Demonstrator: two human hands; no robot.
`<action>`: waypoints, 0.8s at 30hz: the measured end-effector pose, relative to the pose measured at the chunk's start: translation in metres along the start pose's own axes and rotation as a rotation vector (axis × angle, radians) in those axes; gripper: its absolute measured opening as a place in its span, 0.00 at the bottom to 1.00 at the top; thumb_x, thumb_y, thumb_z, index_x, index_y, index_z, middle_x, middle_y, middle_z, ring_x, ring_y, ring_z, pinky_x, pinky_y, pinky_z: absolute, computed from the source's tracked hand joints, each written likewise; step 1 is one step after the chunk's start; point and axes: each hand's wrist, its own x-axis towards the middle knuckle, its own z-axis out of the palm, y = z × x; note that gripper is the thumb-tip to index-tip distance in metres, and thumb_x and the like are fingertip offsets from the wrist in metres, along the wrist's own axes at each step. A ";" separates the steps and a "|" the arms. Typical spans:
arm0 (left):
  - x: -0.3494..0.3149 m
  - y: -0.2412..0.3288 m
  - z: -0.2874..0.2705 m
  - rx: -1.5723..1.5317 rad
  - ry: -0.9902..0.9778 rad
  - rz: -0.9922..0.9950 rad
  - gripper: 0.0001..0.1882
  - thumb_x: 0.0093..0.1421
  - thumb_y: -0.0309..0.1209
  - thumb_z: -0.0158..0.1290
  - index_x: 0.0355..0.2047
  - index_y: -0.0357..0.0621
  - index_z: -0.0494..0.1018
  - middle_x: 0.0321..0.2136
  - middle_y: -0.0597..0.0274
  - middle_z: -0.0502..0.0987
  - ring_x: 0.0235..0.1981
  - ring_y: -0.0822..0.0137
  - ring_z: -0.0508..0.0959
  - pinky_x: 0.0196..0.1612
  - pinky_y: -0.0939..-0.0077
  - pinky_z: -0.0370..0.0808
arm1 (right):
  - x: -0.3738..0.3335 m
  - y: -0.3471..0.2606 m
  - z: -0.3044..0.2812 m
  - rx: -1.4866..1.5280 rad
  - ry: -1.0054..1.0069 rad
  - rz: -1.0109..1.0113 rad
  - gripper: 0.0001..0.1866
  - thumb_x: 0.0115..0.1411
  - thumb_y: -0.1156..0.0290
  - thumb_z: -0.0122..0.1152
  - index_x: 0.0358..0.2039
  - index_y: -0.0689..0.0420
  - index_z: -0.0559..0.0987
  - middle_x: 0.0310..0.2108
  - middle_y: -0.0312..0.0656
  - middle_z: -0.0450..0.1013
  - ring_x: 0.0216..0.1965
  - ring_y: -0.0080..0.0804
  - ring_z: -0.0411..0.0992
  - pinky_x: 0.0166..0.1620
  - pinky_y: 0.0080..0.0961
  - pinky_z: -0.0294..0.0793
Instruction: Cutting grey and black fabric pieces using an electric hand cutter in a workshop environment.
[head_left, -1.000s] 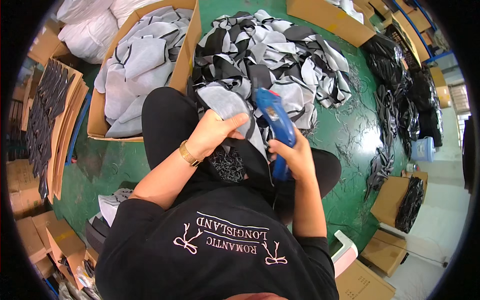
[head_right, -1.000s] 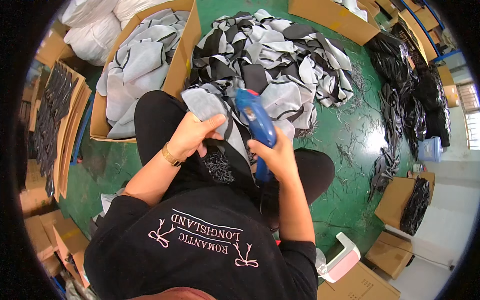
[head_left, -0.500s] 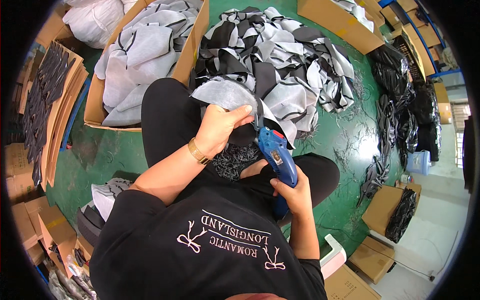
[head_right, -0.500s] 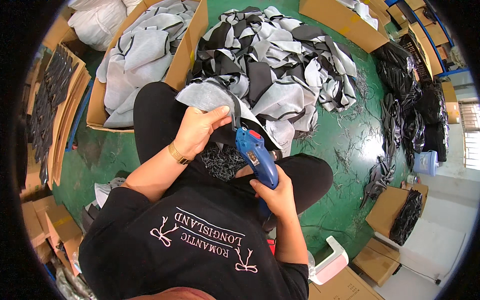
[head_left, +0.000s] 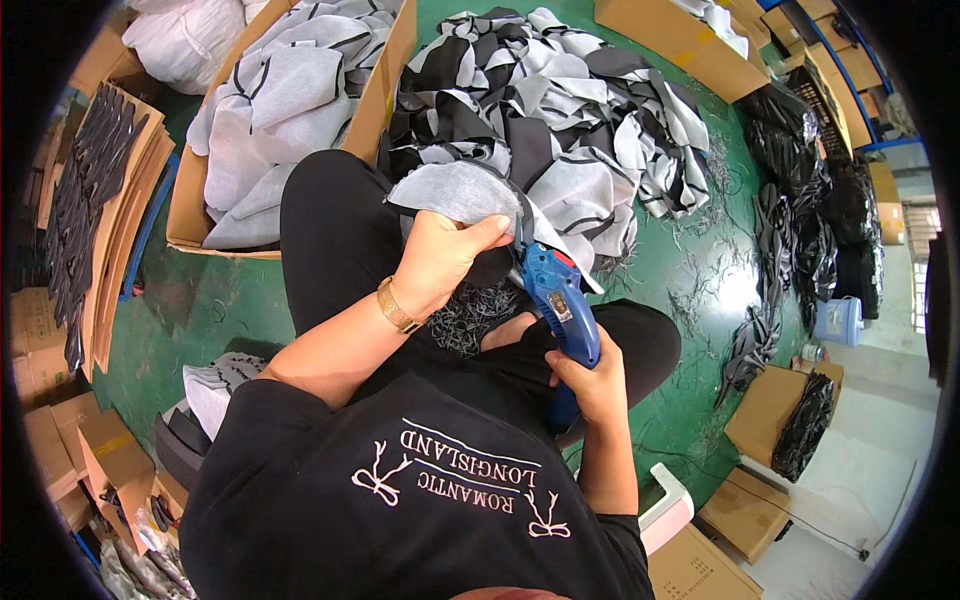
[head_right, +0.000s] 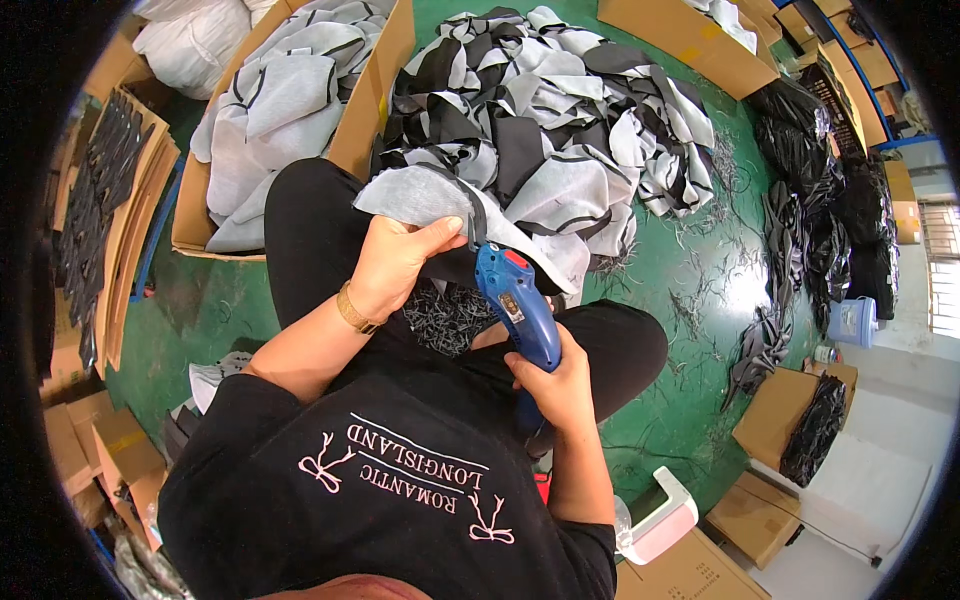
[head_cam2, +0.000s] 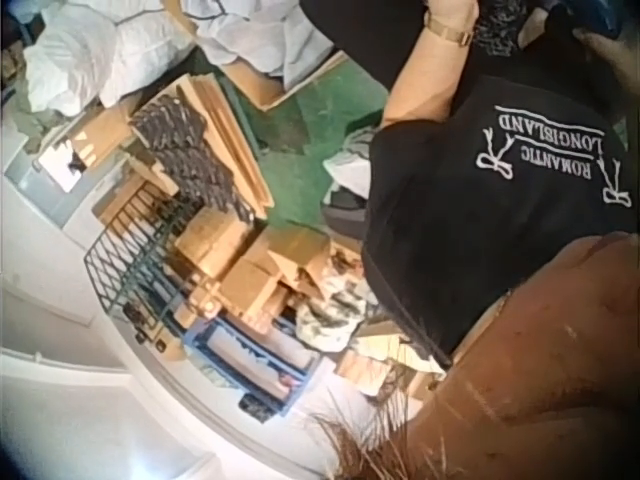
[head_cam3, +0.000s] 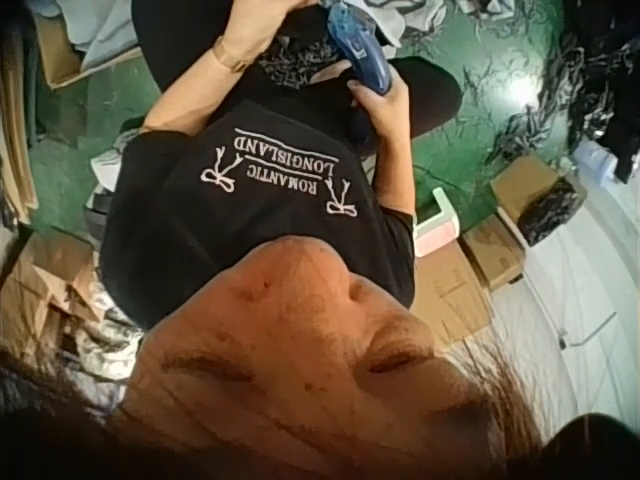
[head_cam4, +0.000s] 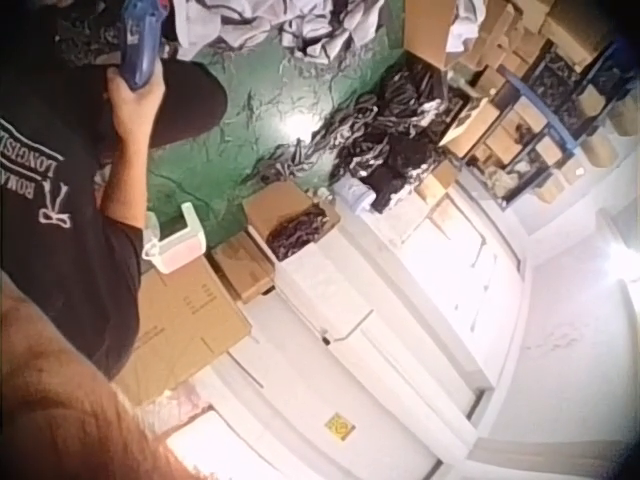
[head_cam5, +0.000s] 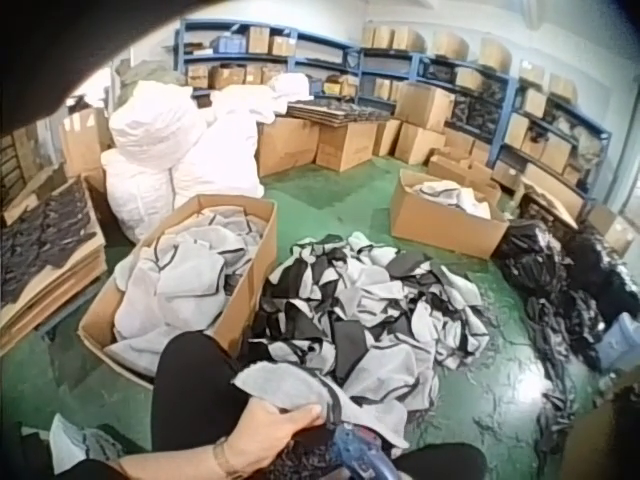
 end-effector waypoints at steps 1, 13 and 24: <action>0.000 0.000 0.000 0.017 -0.011 0.016 0.08 0.57 0.21 0.55 0.38 0.34 0.75 0.34 0.60 0.78 0.34 0.71 0.79 0.39 0.77 0.78 | 0.000 -0.001 0.000 -0.007 0.004 0.001 0.16 0.45 0.81 0.61 0.37 0.67 0.73 0.24 0.39 0.72 0.19 0.23 0.70 0.24 0.19 0.70; -0.001 0.004 -0.008 0.148 -0.180 0.167 0.10 0.55 0.18 0.54 0.38 0.37 0.72 0.33 0.64 0.76 0.33 0.74 0.76 0.39 0.77 0.74 | 0.000 -0.007 -0.007 0.114 -0.081 0.014 0.18 0.44 0.81 0.63 0.38 0.67 0.73 0.24 0.39 0.71 0.19 0.25 0.70 0.23 0.21 0.71; -0.014 0.023 -0.002 0.256 -0.226 -0.106 0.11 0.55 0.23 0.56 0.40 0.39 0.73 0.31 0.64 0.77 0.29 0.77 0.77 0.27 0.83 0.70 | 0.024 -0.042 -0.011 0.131 0.027 -0.163 0.23 0.45 0.75 0.69 0.42 0.65 0.74 0.27 0.37 0.72 0.22 0.22 0.70 0.26 0.19 0.71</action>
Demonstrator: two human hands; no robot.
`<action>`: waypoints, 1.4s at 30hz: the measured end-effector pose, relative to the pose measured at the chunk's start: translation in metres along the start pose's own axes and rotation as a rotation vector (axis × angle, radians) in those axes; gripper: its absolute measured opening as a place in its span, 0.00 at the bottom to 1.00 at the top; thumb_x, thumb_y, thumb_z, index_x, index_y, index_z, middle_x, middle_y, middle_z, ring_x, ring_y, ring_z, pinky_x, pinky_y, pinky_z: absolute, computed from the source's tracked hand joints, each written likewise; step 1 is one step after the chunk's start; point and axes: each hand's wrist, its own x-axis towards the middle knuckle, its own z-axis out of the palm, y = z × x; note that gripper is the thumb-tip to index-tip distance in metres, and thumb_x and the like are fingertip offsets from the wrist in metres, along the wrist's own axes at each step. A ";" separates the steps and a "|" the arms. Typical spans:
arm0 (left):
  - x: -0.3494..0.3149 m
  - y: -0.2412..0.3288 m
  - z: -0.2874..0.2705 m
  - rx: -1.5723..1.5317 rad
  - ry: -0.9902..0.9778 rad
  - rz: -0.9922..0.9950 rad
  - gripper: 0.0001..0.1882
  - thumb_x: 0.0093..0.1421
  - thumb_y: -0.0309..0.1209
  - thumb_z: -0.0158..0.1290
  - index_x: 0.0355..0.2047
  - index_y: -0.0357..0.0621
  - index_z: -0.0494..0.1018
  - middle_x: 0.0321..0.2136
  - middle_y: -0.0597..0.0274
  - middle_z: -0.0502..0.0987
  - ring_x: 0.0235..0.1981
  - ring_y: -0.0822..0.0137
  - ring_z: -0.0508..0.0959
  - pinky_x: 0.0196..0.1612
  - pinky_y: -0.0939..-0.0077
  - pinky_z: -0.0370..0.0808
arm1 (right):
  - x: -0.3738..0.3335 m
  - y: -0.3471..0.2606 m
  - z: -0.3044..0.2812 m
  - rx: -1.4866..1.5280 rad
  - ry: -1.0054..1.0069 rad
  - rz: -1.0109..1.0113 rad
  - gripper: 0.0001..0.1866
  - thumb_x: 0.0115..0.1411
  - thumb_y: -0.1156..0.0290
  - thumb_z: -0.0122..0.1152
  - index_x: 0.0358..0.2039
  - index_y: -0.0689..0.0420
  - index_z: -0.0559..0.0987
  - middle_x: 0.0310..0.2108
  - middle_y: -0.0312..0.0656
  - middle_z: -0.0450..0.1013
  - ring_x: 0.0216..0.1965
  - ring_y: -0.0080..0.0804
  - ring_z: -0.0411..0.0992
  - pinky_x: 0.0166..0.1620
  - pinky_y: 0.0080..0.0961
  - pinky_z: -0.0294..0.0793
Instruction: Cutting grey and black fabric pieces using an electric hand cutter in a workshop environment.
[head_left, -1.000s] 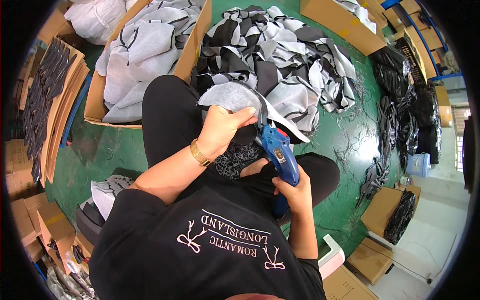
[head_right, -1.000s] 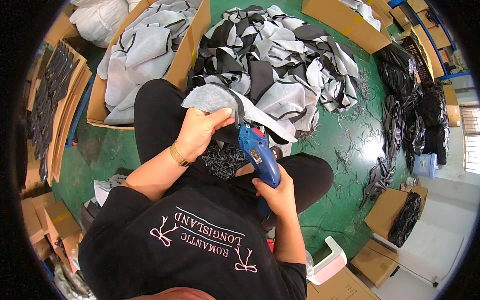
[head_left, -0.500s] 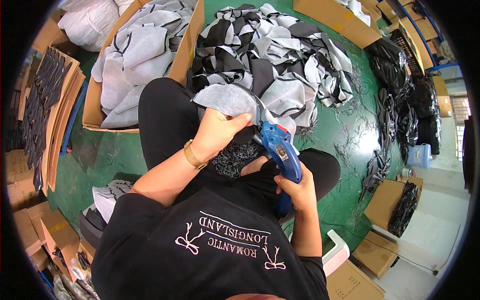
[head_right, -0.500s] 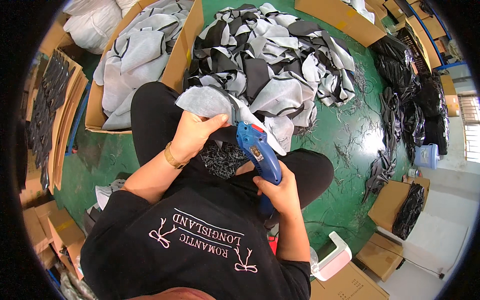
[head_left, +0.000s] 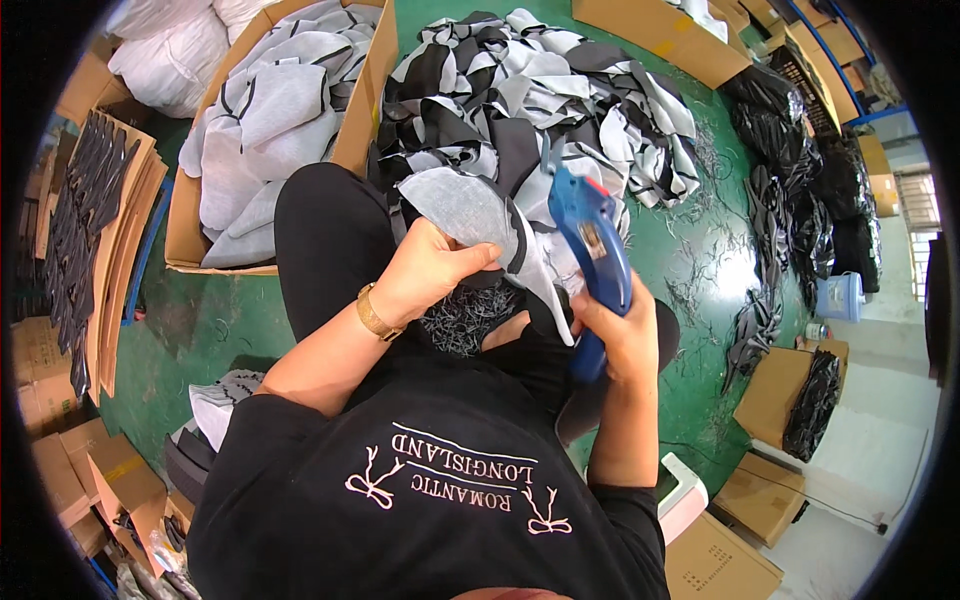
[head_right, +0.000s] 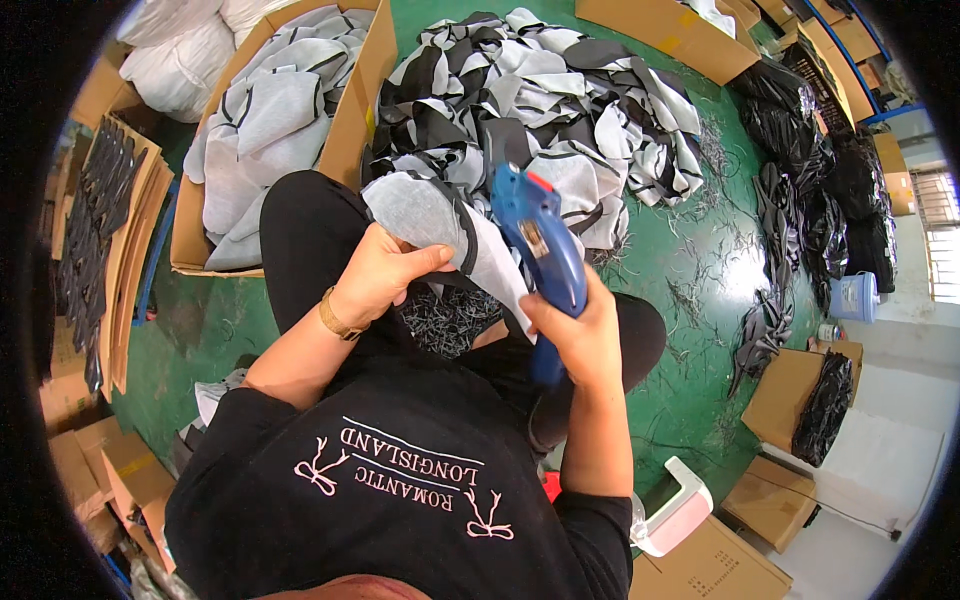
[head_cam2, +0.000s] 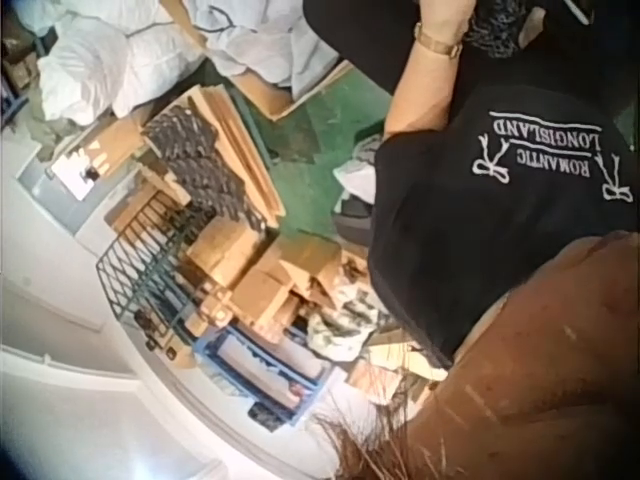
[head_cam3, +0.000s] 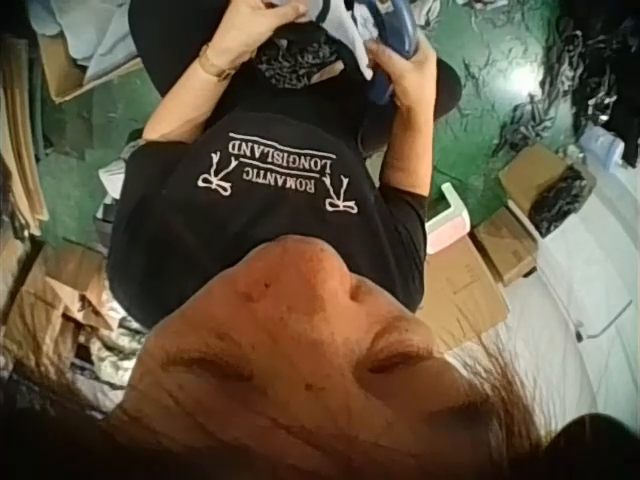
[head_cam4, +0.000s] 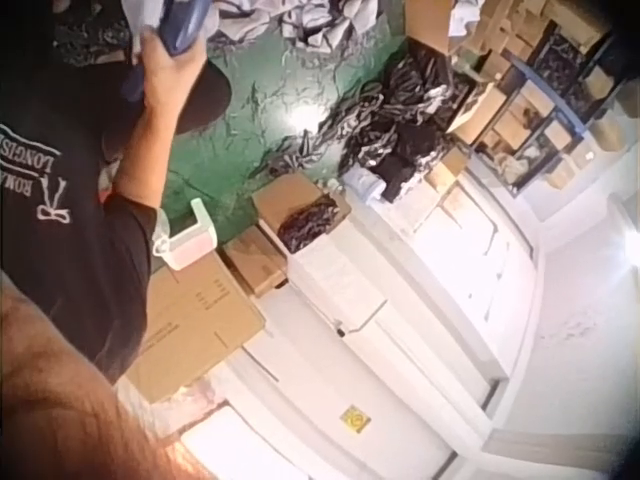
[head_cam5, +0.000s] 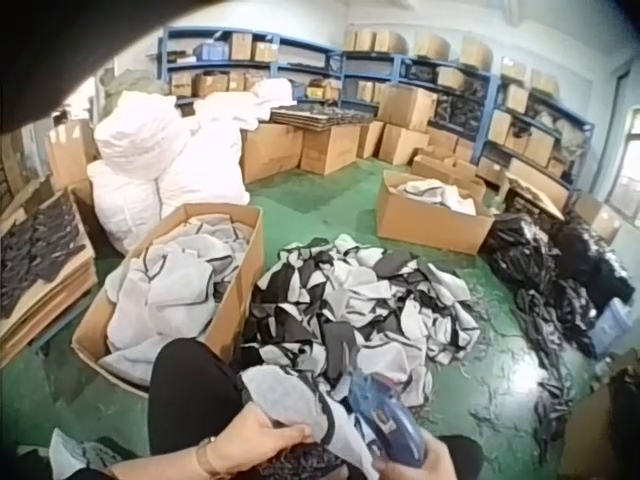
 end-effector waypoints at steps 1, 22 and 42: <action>-0.001 0.001 0.000 0.031 -0.033 -0.062 0.12 0.56 0.20 0.54 0.42 0.36 0.72 0.35 0.63 0.77 0.34 0.74 0.77 0.39 0.79 0.76 | 0.006 0.000 0.002 -0.094 0.026 -0.049 0.23 0.44 0.73 0.71 0.41 0.65 0.74 0.27 0.36 0.72 0.23 0.21 0.70 0.27 0.18 0.71; 0.017 -0.010 -0.003 -0.258 0.188 0.123 0.08 0.57 0.22 0.56 0.37 0.39 0.74 0.33 0.68 0.77 0.32 0.78 0.75 0.36 0.81 0.71 | -0.031 0.030 -0.004 -0.027 -0.105 0.099 0.19 0.47 0.76 0.66 0.40 0.64 0.73 0.26 0.37 0.72 0.22 0.21 0.70 0.26 0.19 0.71; 0.014 -0.014 -0.001 0.036 0.145 0.290 0.08 0.57 0.22 0.54 0.38 0.35 0.74 0.33 0.67 0.77 0.34 0.77 0.74 0.39 0.78 0.71 | -0.030 0.030 -0.001 -0.172 -0.055 0.162 0.21 0.45 0.79 0.64 0.42 0.67 0.72 0.26 0.37 0.71 0.20 0.21 0.70 0.25 0.20 0.71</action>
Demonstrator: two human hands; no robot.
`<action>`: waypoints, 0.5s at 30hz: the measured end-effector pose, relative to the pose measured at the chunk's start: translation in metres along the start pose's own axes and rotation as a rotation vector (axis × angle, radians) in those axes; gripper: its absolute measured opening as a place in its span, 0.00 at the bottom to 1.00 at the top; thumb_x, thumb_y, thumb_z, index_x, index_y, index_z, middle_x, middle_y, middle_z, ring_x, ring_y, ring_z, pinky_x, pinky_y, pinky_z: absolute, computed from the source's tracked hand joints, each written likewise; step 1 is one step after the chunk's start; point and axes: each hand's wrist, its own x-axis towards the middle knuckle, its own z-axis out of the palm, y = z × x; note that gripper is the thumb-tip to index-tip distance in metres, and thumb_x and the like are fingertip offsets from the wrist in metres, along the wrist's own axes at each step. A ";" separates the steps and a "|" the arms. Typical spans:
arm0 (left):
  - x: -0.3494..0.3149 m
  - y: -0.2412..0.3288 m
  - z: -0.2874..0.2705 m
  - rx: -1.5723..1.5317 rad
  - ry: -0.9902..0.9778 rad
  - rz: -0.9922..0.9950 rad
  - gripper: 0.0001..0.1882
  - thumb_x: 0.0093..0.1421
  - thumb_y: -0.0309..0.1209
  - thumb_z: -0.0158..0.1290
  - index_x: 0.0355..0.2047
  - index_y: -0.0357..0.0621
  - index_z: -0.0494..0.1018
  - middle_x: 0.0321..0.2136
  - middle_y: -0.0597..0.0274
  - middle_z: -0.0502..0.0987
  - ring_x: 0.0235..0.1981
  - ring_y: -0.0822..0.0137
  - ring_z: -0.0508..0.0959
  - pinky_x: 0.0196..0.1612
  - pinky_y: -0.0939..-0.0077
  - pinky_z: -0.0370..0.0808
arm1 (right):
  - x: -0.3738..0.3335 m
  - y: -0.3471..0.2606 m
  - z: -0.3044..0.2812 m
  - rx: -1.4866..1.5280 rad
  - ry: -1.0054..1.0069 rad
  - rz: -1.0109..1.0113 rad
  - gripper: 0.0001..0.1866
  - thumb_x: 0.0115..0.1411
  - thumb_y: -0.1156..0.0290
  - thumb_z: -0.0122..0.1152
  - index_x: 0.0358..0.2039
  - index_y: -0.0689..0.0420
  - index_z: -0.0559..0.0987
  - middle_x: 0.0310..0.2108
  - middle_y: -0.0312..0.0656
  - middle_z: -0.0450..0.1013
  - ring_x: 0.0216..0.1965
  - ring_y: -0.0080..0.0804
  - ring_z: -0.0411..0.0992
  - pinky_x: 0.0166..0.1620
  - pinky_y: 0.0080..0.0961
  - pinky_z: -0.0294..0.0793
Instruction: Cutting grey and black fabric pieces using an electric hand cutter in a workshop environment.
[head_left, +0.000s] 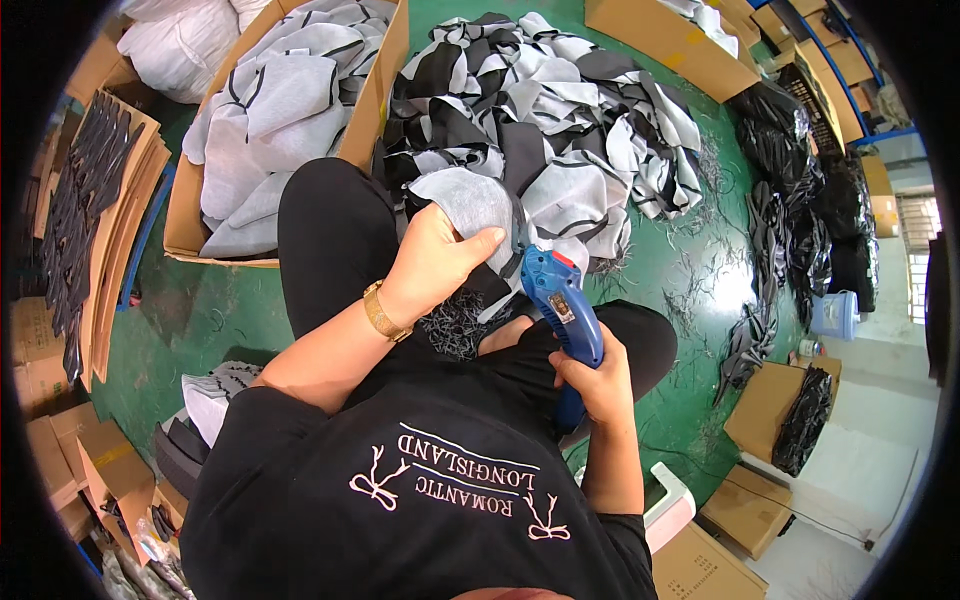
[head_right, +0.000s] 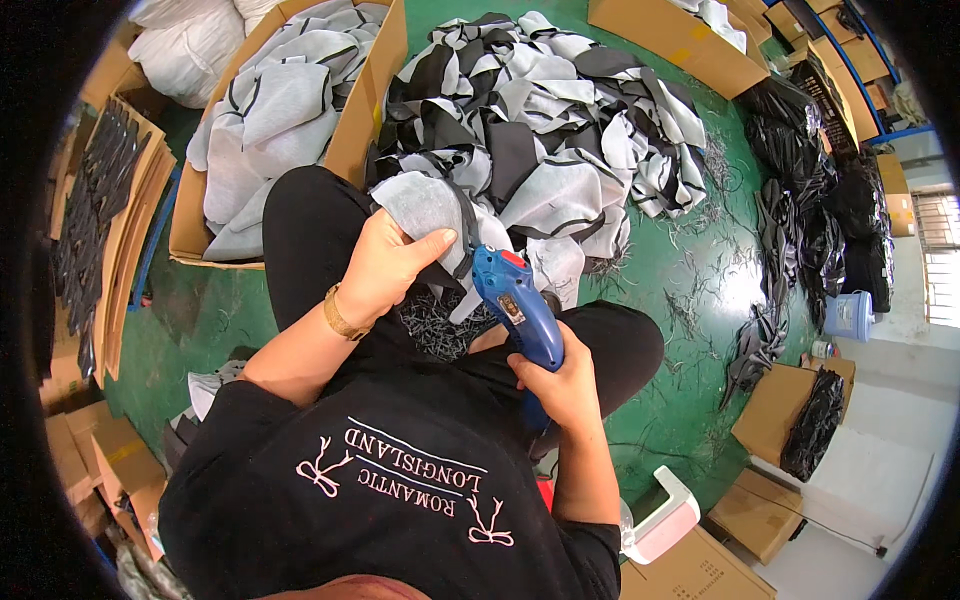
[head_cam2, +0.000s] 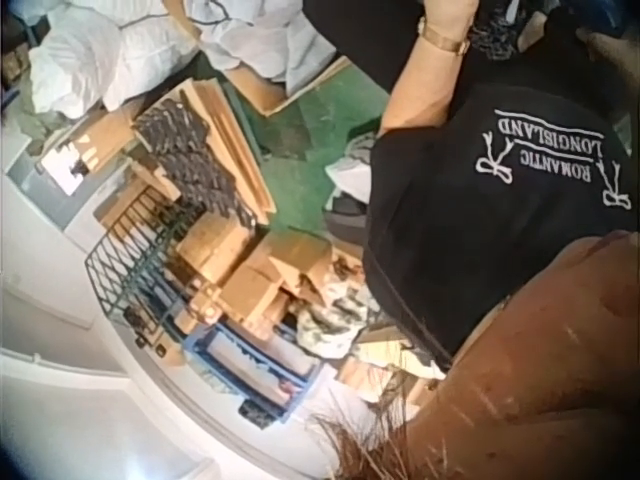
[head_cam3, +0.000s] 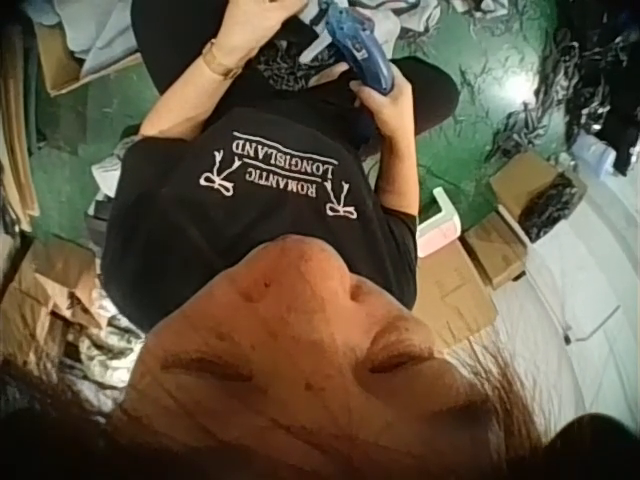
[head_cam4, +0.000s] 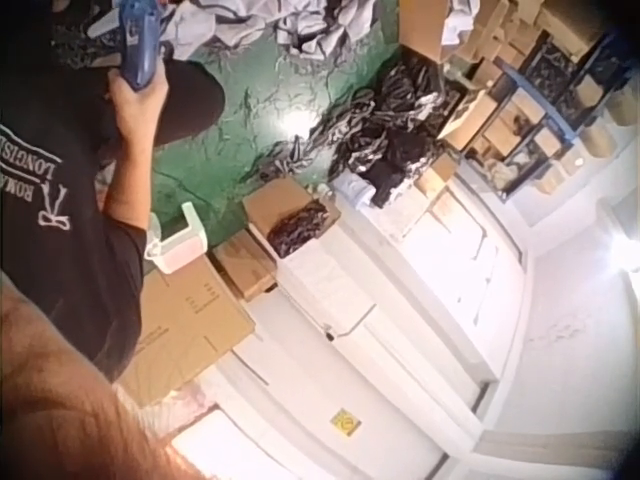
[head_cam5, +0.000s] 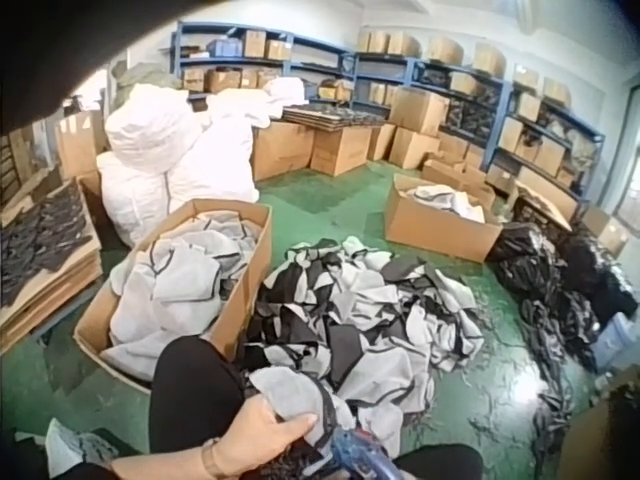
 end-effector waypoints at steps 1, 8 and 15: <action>0.000 -0.002 -0.002 0.028 -0.024 0.005 0.08 0.57 0.22 0.54 0.38 0.35 0.74 0.32 0.68 0.77 0.33 0.77 0.74 0.39 0.78 0.71 | 0.000 -0.001 -0.001 -0.019 0.002 0.000 0.21 0.45 0.79 0.64 0.42 0.67 0.72 0.26 0.37 0.71 0.20 0.21 0.70 0.25 0.20 0.71; -0.003 -0.004 -0.003 0.124 -0.071 0.027 0.08 0.55 0.23 0.54 0.36 0.35 0.74 0.29 0.68 0.77 0.31 0.78 0.73 0.37 0.78 0.72 | 0.002 -0.007 -0.004 -0.015 -0.014 0.002 0.20 0.45 0.78 0.64 0.40 0.66 0.73 0.24 0.37 0.71 0.20 0.22 0.70 0.25 0.21 0.70; -0.009 0.003 -0.010 0.185 -0.187 -0.102 0.12 0.56 0.21 0.55 0.41 0.36 0.72 0.36 0.67 0.76 0.35 0.77 0.75 0.40 0.79 0.72 | 0.016 -0.017 0.001 0.179 -0.085 -0.029 0.19 0.43 0.78 0.62 0.38 0.68 0.73 0.24 0.40 0.71 0.20 0.26 0.70 0.23 0.22 0.72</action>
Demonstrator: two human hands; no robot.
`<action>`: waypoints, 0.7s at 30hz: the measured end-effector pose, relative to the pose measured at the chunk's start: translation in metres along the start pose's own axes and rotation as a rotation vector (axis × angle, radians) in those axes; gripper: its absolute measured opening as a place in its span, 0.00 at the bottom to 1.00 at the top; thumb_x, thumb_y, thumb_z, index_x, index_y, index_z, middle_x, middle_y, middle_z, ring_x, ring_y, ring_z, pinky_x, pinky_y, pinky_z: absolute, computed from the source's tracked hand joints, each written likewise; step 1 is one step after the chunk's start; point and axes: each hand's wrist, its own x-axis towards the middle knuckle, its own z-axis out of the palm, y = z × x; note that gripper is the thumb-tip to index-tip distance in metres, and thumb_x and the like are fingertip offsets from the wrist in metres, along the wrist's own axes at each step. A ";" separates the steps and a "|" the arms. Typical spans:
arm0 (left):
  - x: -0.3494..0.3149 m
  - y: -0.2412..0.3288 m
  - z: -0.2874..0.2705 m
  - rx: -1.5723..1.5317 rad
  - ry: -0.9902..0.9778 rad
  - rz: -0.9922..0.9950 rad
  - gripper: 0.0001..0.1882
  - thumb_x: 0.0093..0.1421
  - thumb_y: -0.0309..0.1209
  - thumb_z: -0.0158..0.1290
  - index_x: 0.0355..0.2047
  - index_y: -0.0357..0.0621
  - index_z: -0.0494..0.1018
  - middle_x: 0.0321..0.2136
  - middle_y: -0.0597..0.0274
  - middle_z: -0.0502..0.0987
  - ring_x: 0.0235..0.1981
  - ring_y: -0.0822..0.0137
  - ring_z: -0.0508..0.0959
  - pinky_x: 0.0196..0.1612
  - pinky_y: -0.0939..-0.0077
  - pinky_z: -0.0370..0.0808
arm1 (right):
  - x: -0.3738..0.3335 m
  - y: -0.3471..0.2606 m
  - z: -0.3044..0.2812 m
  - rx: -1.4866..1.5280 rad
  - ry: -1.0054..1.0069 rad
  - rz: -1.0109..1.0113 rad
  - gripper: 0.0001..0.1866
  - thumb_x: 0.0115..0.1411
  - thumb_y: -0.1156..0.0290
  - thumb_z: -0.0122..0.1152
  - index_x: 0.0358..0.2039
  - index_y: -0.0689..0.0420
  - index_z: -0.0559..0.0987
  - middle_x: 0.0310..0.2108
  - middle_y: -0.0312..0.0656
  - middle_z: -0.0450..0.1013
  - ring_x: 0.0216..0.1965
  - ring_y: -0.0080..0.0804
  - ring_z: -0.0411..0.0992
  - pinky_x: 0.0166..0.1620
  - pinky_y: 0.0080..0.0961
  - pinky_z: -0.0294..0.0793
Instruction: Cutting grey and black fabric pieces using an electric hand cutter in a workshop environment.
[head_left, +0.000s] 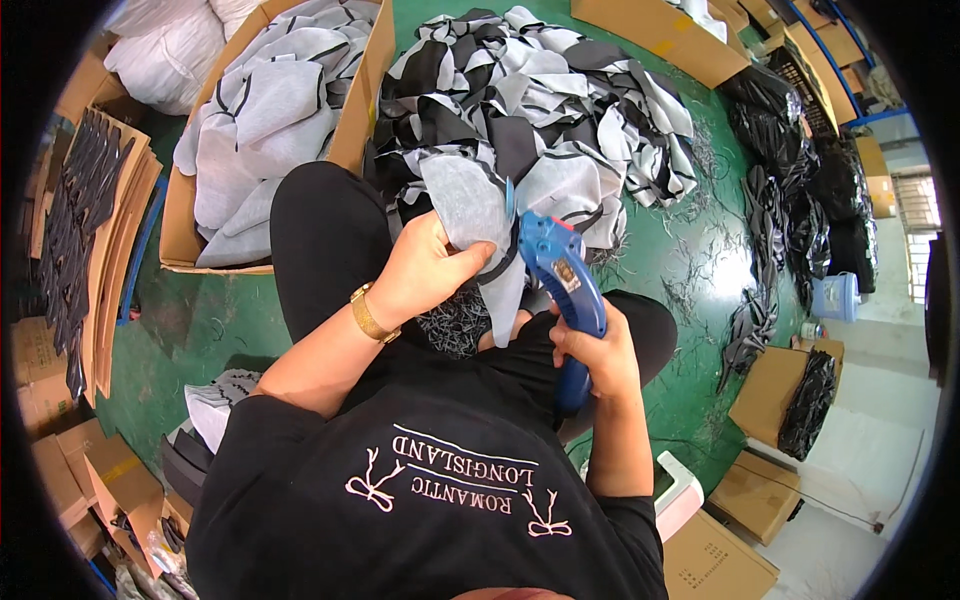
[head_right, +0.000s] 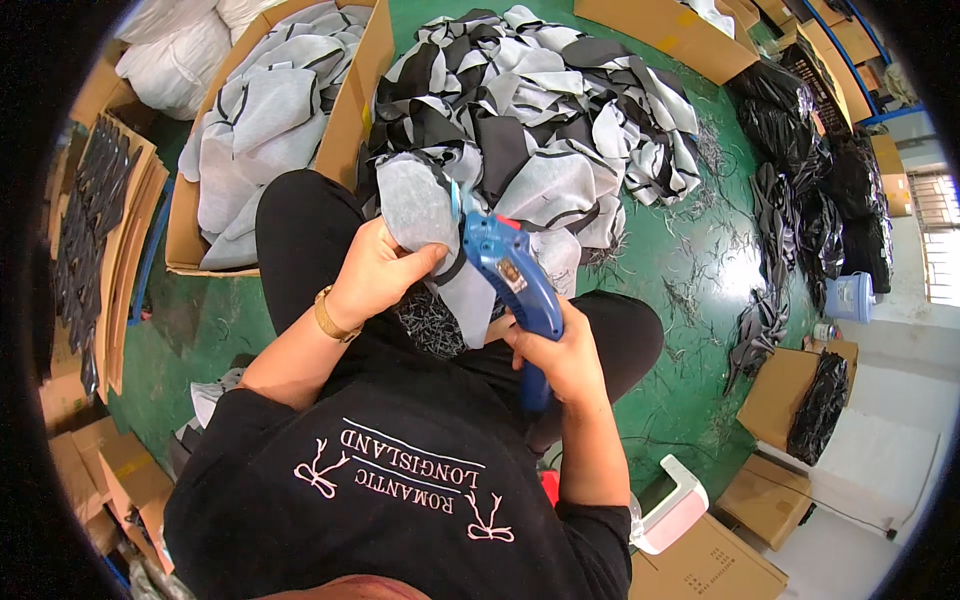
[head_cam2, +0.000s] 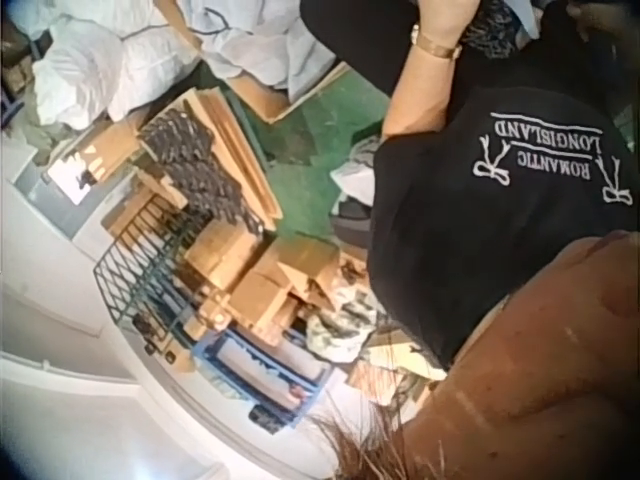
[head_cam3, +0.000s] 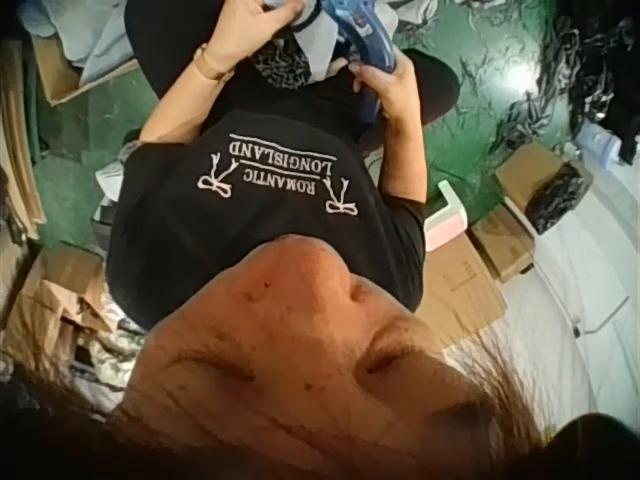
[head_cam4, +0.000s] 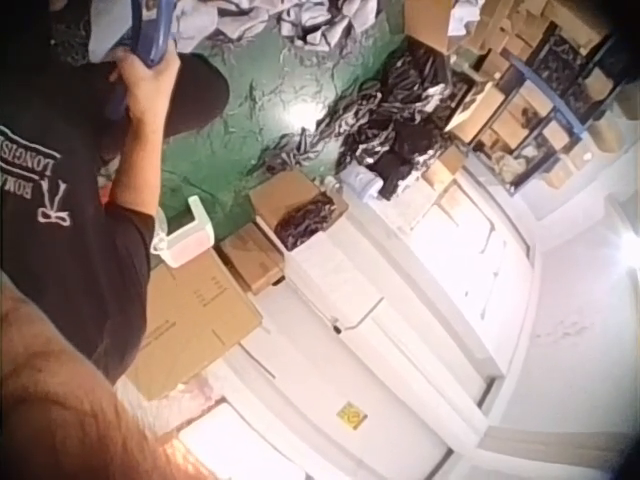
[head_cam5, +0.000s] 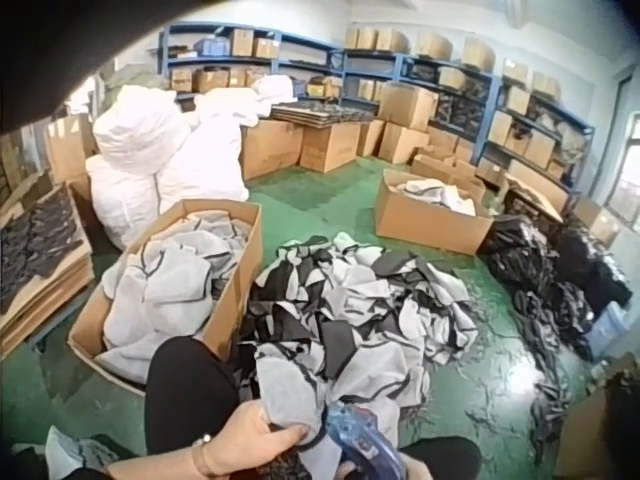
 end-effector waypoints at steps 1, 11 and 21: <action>-0.001 -0.001 0.002 -0.003 -0.003 -0.009 0.12 0.56 0.20 0.55 0.42 0.36 0.72 0.37 0.66 0.77 0.36 0.77 0.75 0.41 0.79 0.73 | 0.004 -0.002 0.002 0.061 -0.014 -0.033 0.19 0.44 0.77 0.63 0.38 0.68 0.73 0.24 0.40 0.71 0.20 0.26 0.70 0.23 0.23 0.72; -0.014 -0.014 0.031 -0.374 -0.107 -0.029 0.16 0.58 0.20 0.54 0.48 0.37 0.70 0.42 0.63 0.77 0.44 0.73 0.75 0.49 0.75 0.71 | 0.040 -0.022 0.026 -0.249 0.232 -0.311 0.19 0.43 0.73 0.71 0.36 0.64 0.75 0.27 0.36 0.74 0.27 0.20 0.71 0.32 0.19 0.72; 0.018 0.007 0.010 -0.622 -0.039 -0.162 0.13 0.57 0.27 0.59 0.42 0.39 0.73 0.37 0.65 0.78 0.37 0.73 0.77 0.44 0.76 0.73 | 0.036 -0.010 0.011 0.116 -0.024 -0.117 0.18 0.44 0.77 0.64 0.37 0.65 0.73 0.26 0.39 0.71 0.24 0.27 0.70 0.32 0.21 0.70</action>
